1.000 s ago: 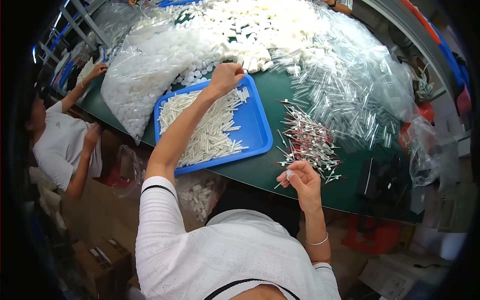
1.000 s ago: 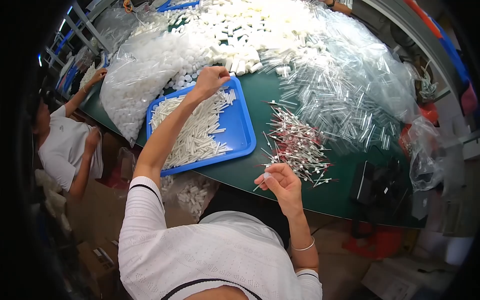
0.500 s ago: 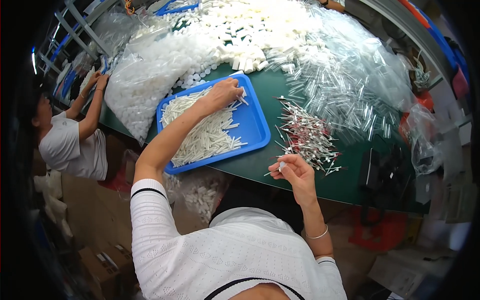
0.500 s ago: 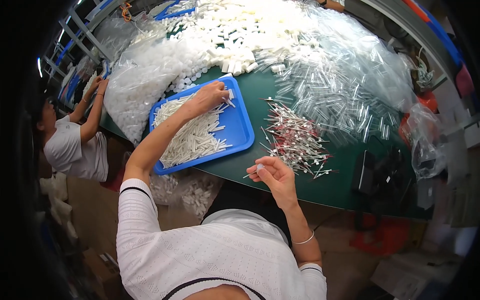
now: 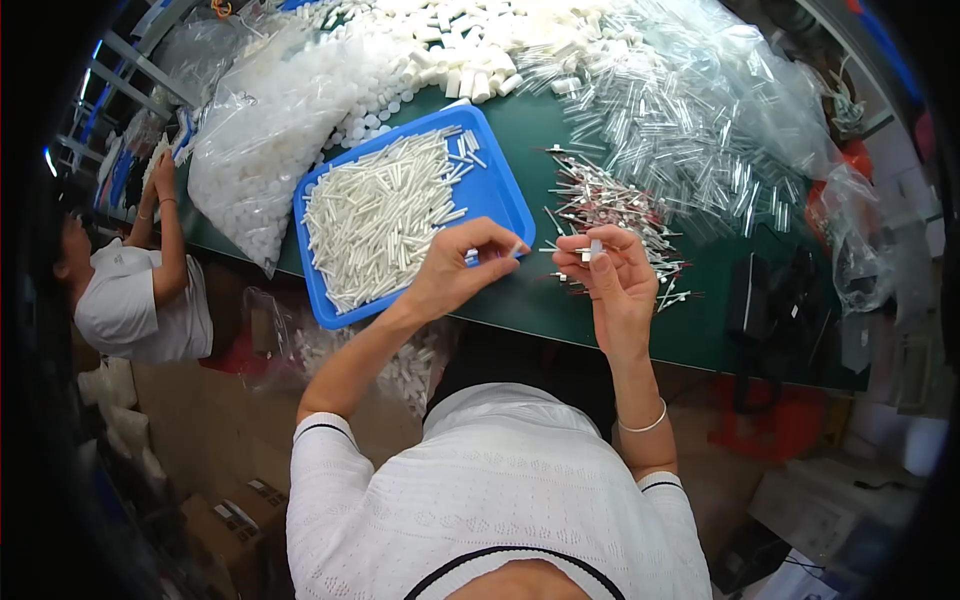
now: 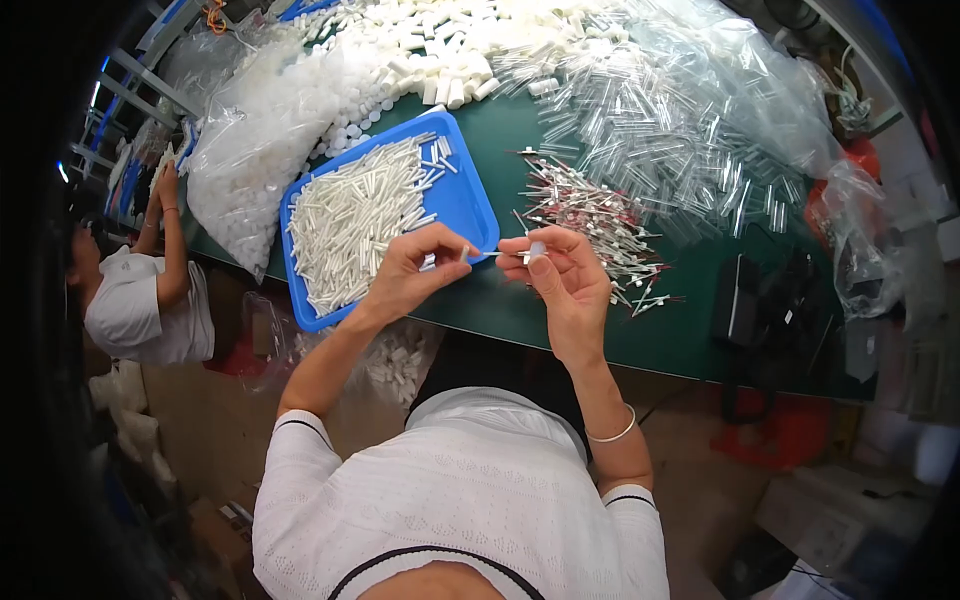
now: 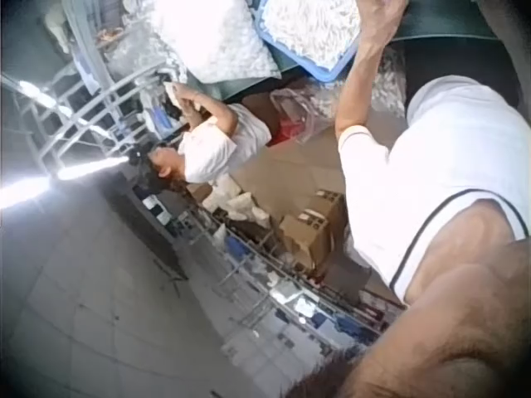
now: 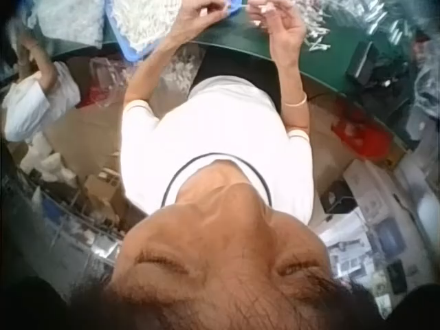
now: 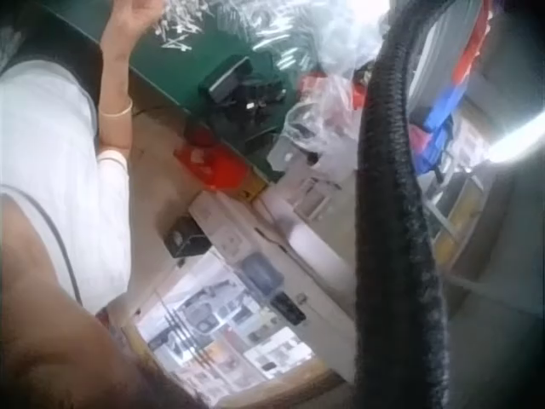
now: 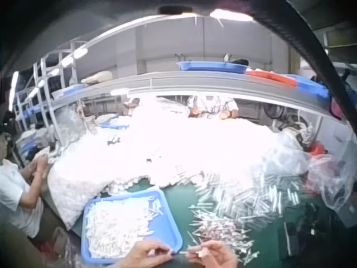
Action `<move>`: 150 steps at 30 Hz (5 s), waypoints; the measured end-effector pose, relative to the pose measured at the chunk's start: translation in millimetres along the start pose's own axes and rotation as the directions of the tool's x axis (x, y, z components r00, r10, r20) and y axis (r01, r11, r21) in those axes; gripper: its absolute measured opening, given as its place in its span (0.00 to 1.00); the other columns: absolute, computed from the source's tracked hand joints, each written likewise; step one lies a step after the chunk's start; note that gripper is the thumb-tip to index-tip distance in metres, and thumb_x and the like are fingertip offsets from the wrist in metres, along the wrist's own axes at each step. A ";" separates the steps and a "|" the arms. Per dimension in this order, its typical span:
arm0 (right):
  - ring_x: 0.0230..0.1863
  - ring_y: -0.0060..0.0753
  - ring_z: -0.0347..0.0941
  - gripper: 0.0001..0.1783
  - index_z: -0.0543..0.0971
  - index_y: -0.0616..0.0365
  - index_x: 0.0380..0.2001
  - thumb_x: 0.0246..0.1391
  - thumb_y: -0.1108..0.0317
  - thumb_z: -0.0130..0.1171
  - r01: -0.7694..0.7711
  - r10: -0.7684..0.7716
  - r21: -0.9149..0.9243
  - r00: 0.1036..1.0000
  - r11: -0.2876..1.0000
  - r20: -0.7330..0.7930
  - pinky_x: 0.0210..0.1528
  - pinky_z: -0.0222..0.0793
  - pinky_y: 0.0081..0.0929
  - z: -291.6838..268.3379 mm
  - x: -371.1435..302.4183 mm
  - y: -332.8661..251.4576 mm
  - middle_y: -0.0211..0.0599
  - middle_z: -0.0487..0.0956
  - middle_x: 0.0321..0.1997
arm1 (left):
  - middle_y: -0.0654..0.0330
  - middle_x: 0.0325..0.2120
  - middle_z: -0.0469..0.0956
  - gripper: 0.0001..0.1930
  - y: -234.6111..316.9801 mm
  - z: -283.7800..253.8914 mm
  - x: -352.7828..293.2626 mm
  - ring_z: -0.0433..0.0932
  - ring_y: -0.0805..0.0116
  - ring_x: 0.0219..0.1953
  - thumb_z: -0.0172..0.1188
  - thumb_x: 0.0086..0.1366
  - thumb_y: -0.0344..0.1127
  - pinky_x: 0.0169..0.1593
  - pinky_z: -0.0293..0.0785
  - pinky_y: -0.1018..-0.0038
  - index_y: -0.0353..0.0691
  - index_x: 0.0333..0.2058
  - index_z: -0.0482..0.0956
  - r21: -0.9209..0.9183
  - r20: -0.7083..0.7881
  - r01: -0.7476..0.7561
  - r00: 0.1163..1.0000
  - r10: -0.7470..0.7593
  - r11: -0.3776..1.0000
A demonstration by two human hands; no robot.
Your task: Assemble small plastic components by inserting white sticks into plastic caps at a factory workbench.
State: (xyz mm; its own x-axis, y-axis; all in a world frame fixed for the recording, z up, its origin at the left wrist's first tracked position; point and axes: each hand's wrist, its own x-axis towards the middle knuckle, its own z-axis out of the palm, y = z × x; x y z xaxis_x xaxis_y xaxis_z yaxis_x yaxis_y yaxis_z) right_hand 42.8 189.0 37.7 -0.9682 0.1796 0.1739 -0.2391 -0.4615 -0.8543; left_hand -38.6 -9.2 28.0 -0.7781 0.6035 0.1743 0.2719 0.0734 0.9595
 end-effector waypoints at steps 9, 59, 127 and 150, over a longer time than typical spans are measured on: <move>0.42 0.36 0.79 0.14 0.70 0.64 0.47 0.61 0.69 0.55 -0.048 0.049 -0.033 0.998 0.998 0.047 0.47 0.75 0.27 -1.5 -4.3 15.6 0.50 0.79 0.44 | 0.65 0.25 0.72 0.09 3.2 11.9 -15.9 0.69 0.78 0.26 0.63 0.58 0.27 0.31 0.66 0.81 0.38 0.38 0.82 0.004 -0.020 0.006 1.000 -0.006 1.000; 0.38 0.29 0.80 0.14 0.72 0.63 0.48 0.62 0.69 0.53 -0.144 0.150 0.140 0.988 0.980 -0.030 0.39 0.80 0.22 -29.9 -4.8 14.4 0.52 0.74 0.54 | 0.61 0.24 0.80 0.11 20.6 26.7 20.2 0.77 0.76 0.24 0.59 0.61 0.33 0.29 0.73 0.79 0.33 0.40 0.77 0.100 0.170 0.315 0.929 -0.328 0.944; 0.32 0.24 0.74 0.16 0.76 0.63 0.40 0.46 0.78 0.65 0.140 0.170 -0.798 0.942 0.587 0.290 0.36 0.71 0.20 -22.8 -35.1 -26.8 0.34 0.77 0.32 | 0.57 0.29 0.79 0.12 13.6 39.1 -21.5 0.77 0.71 0.30 0.59 0.62 0.29 0.36 0.72 0.75 0.35 0.44 0.74 0.007 0.328 0.121 0.937 -0.117 0.993; 0.37 0.19 0.76 0.09 0.76 0.68 0.39 0.54 0.81 0.59 -0.243 0.322 -0.426 0.938 0.872 0.124 0.40 0.75 0.16 -33.8 -62.4 0.4 0.36 0.78 0.37 | 0.51 0.25 0.75 0.09 21.0 58.8 -49.5 0.74 0.51 0.26 0.60 0.62 0.35 0.28 0.69 0.65 0.37 0.35 0.72 0.206 0.186 0.117 0.970 -0.156 0.972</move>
State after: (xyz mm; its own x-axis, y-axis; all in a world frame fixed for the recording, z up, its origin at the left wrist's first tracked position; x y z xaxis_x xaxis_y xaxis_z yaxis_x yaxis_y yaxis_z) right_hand 105.6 207.0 10.0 -0.9948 -0.0879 -0.0514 0.0582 -0.0758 -0.9954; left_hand 39.0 9.1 26.5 -0.6918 0.7218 -0.0222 0.2893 0.3052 0.9073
